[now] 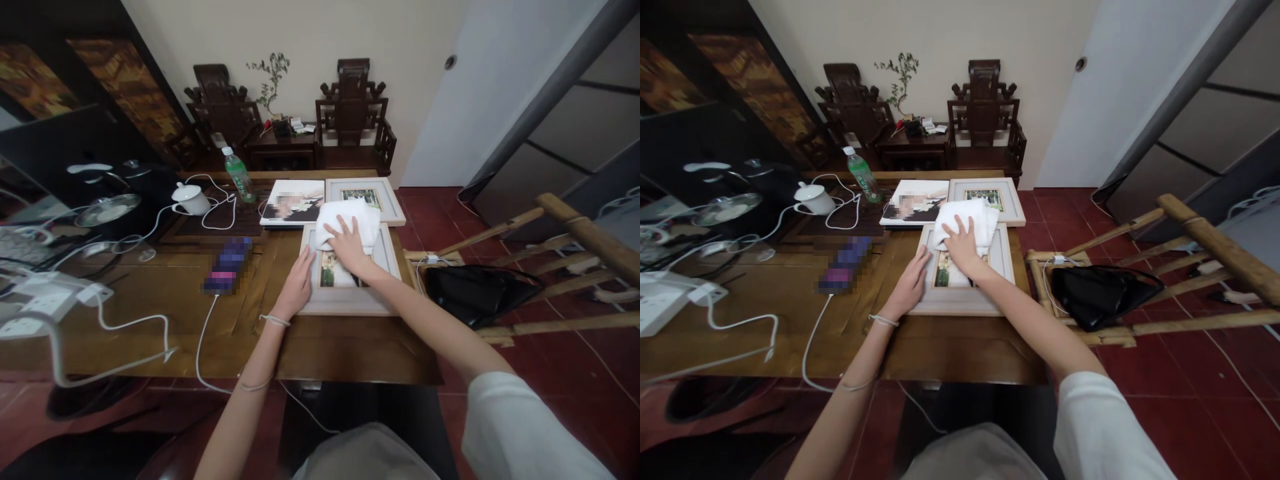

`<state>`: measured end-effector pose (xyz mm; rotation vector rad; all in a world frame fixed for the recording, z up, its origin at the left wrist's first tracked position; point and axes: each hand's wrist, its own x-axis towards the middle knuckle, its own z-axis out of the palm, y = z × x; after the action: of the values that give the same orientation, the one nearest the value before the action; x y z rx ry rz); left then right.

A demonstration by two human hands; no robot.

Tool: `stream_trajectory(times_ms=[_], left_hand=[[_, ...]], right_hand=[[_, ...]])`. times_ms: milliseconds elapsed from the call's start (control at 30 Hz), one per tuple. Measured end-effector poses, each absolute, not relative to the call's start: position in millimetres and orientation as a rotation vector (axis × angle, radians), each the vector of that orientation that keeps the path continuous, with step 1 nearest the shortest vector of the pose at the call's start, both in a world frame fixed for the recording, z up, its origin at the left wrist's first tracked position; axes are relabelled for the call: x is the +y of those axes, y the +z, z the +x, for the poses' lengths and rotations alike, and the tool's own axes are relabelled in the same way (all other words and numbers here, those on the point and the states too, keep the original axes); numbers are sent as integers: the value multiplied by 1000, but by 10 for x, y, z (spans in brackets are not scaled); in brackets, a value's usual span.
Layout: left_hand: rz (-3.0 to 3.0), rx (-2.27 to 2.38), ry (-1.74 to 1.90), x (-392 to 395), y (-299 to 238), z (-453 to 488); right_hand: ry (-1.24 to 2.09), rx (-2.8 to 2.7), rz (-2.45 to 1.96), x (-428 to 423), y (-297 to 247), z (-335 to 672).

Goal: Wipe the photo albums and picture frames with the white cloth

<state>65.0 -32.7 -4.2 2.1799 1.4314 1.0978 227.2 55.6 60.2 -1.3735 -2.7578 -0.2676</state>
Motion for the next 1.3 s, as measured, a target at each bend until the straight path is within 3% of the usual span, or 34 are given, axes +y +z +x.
stream_trajectory(times_ms=[433, 667, 867, 967, 1200, 1300], left_hand=[[2194, 1443, 1150, -332, -74, 665], [2257, 1474, 1084, -310, -103, 646], [2321, 1506, 1008, -306, -78, 648], [2327, 1500, 1020, -295, -84, 648], [2320, 1512, 999, -276, -94, 636], [2315, 1506, 1007, -272, -97, 636]], right_hand=[[-319, -2796, -1553, 224, 736, 3368], [142, -2954, -1356, -730, 890, 3465], [527, -2988, -1045, -803, 907, 3199], [435, -2982, -987, -535, 763, 3045], [-141, -2741, -1356, 354, 754, 2921], [-161, -2785, -1422, 488, 736, 2898]])
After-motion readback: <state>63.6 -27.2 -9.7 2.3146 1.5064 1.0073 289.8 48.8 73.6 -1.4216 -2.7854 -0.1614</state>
